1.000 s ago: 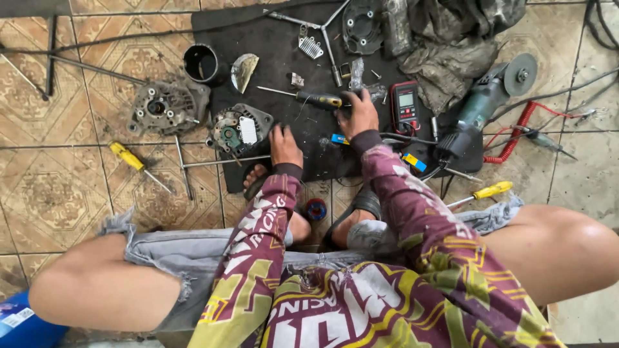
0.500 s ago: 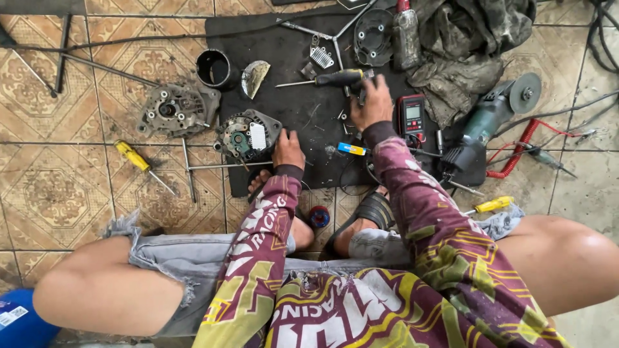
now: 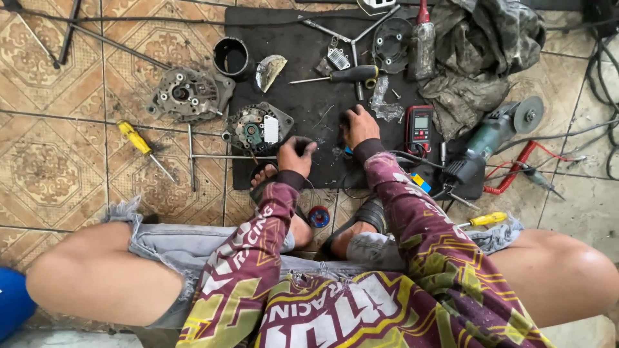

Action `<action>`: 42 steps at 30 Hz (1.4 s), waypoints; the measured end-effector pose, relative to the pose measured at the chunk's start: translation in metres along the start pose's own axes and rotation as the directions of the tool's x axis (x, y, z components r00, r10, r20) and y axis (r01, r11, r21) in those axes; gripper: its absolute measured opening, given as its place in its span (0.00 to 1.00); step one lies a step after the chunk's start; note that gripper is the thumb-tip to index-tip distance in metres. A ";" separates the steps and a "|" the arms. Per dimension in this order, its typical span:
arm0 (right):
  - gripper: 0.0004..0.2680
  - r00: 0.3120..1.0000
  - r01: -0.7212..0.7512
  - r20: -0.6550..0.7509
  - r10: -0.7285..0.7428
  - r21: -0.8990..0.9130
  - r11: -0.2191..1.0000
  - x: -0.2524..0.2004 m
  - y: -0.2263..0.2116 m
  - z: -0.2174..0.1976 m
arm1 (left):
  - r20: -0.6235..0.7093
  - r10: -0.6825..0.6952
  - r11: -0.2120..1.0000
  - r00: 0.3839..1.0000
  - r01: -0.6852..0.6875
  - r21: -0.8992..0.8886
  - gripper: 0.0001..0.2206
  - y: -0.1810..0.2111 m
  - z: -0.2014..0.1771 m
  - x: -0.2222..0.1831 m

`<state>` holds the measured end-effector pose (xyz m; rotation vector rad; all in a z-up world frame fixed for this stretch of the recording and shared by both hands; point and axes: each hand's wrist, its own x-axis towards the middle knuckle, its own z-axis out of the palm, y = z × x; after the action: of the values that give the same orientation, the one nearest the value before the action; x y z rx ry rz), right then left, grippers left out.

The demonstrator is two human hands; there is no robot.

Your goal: The person is reassembling an alternator by positioning the internal components and securing them with a screwdriver.

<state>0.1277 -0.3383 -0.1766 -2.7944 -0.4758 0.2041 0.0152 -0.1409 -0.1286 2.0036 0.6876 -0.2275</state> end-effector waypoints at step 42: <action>0.13 0.750 -0.441 0.606 0.264 0.161 0.883 -0.044 -0.023 -0.123 | 0.357 -0.423 0.221 0.833 0.477 -0.851 0.15 -0.015 0.031 0.018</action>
<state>0.1033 -0.3658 -0.0488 -2.4515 -0.0036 1.1287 0.0260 -0.1547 -0.1632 0.6205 1.0621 -0.1625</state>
